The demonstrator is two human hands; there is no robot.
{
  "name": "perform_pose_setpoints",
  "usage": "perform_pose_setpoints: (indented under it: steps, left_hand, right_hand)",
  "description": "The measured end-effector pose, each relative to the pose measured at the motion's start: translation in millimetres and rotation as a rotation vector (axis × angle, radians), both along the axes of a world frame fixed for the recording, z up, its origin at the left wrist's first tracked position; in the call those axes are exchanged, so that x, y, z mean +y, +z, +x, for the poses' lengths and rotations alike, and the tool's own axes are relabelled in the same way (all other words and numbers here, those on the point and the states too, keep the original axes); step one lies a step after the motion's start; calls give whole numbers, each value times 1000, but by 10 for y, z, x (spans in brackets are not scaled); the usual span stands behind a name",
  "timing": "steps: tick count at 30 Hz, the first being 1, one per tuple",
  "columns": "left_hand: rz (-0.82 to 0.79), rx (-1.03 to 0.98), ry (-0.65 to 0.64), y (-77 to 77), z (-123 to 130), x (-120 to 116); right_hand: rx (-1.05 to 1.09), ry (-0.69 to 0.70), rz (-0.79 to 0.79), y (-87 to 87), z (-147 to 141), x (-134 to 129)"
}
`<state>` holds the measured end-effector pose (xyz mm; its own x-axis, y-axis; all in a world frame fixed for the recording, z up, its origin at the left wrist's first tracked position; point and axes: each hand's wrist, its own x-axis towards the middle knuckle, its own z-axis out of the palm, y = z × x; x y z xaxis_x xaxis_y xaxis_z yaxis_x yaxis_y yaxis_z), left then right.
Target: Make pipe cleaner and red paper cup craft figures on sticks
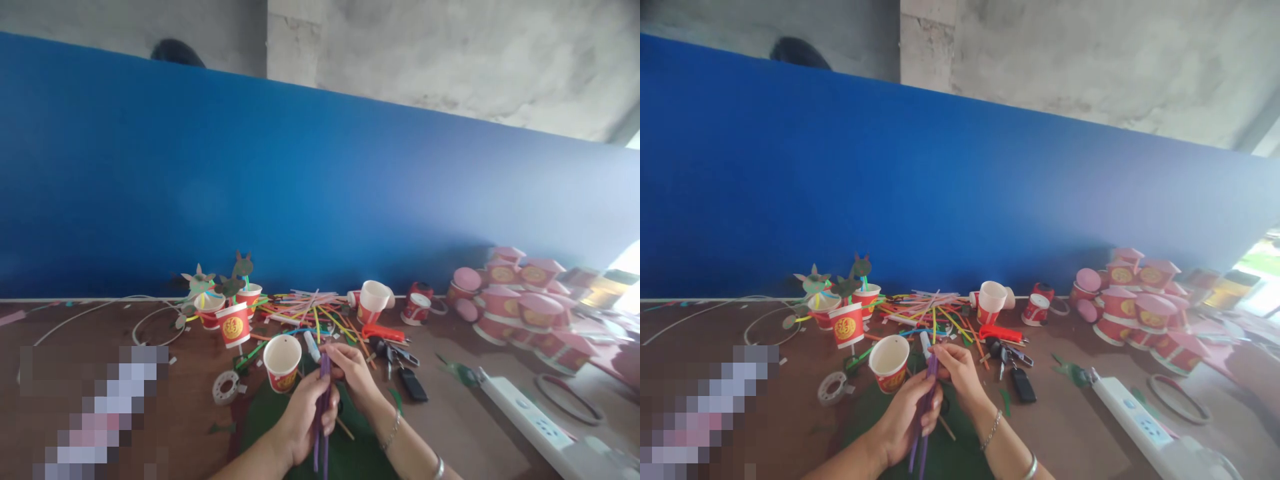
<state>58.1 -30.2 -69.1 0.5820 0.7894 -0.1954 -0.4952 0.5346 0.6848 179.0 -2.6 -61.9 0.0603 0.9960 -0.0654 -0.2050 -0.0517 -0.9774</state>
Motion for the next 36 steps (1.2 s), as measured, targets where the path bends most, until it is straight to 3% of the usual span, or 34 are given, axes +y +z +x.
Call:
perform_pose_setpoints:
  steps: [10,17,22,27,32,36]
  left_hand:
    - [56,-6,-19,-7,-18,10]
    - [48,-24,-52,3,-31,6]
    - [47,-29,-46,-13,-17,20]
    - [42,-12,33,-9,-39,55]
    - [53,7,115,21,-61,67]
    - [82,15,143,19,-58,75]
  right_hand:
    - [-13,46,60,30,23,-17]
    - [-72,-21,19,37,47,-24]
    - [-169,-9,76,48,62,-15]
    - [-510,6,162,171,214,27]
    - [-1072,348,186,316,240,-142]
    - [-1343,448,227,295,53,-277]
